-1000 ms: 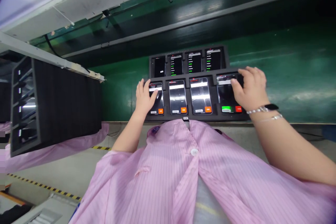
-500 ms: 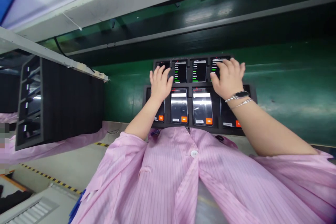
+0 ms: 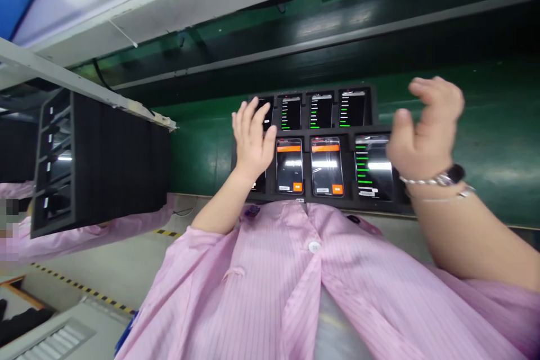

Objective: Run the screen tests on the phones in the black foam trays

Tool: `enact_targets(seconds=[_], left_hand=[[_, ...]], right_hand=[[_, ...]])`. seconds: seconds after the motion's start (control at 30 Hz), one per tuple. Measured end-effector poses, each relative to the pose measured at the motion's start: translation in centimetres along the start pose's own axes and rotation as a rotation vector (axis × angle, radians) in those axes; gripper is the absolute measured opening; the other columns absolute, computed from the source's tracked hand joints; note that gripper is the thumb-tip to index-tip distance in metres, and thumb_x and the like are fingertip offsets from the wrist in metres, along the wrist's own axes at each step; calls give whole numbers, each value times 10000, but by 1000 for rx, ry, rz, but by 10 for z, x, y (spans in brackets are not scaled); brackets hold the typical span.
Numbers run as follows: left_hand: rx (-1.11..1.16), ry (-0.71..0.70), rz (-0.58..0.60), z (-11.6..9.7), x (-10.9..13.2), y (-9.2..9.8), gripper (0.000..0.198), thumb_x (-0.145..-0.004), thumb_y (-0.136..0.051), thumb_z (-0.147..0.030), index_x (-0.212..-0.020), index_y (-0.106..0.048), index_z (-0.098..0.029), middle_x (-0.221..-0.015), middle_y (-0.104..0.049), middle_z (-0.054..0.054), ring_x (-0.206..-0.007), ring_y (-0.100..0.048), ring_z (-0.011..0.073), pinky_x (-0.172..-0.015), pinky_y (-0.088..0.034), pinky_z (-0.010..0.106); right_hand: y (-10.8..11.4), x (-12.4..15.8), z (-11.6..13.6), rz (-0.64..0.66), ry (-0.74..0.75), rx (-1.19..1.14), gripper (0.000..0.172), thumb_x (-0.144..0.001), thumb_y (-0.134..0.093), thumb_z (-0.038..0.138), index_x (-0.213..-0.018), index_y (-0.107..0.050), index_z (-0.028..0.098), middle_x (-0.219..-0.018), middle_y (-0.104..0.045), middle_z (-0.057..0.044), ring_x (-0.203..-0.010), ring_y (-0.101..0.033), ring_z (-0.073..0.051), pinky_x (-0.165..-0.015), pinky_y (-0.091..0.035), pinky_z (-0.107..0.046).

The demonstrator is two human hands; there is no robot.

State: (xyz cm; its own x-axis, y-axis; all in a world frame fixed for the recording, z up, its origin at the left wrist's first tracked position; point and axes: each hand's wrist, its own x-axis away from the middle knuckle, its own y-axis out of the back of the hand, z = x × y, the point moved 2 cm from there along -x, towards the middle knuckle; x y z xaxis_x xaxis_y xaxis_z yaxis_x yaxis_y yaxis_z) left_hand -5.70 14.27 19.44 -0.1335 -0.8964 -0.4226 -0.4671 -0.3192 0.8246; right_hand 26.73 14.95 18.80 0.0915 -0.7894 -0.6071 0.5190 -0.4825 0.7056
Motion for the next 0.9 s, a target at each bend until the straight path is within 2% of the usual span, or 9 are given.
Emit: enact_targets(seconds=[0.07,0.13,0.3,0.43,0.63,0.9], left_hand=[[2,6,1,6,26,25,534,-1087,-303,-441,-1563,-395,-216,-1658,-385,132,-1606,-226,331,-1306,-126,619],[-8,-2,20,15,57,34,533,-1079,-329,-475,-1530,-434,-211,-1630,-415,155,-1586,-269,342,-1303,-161,613],[-19,8,123,36,125,19,504,-1054,-450,-499,-1438,-529,-182,-1578,-457,205,-1558,-311,365,-1273,-260,616],[-25,76,207,47,154,7,515,-1039,-486,-501,-1443,-531,-185,-1585,-442,212,-1559,-298,376,-1255,-291,632],[-20,38,242,43,168,-3,505,-1043,-497,-488,-1427,-548,-164,-1572,-452,218,-1553,-306,373,-1252,-314,618],[-44,46,288,34,169,-16,497,-1018,-538,-504,-1409,-595,-202,-1572,-489,173,-1539,-338,377,-1272,-270,632]], right_hand=[[26,25,-8,-3,29,20,448,-1025,-380,359,-1422,-479,176,-1391,-578,-188,-1404,-490,-326,-1199,-358,-594],[38,59,-12,14,42,29,434,-997,-448,376,-1388,-517,201,-1364,-598,-189,-1394,-508,-352,-1186,-382,-608],[31,138,-10,233,-119,86,416,-965,-502,481,-1256,-639,216,-1358,-601,-205,-1420,-474,-393,-1195,-384,-606],[24,174,0,353,-145,102,436,-988,-503,502,-1252,-687,207,-1409,-585,-202,-1424,-458,-398,-1199,-358,-633],[21,193,3,364,-95,135,496,-1025,-475,507,-1310,-665,148,-1466,-548,-218,-1443,-433,-403,-1198,-341,-648],[15,179,11,387,-134,131,514,-1012,-489,527,-1356,-649,181,-1458,-525,-222,-1411,-441,-414,-1180,-329,-688]])
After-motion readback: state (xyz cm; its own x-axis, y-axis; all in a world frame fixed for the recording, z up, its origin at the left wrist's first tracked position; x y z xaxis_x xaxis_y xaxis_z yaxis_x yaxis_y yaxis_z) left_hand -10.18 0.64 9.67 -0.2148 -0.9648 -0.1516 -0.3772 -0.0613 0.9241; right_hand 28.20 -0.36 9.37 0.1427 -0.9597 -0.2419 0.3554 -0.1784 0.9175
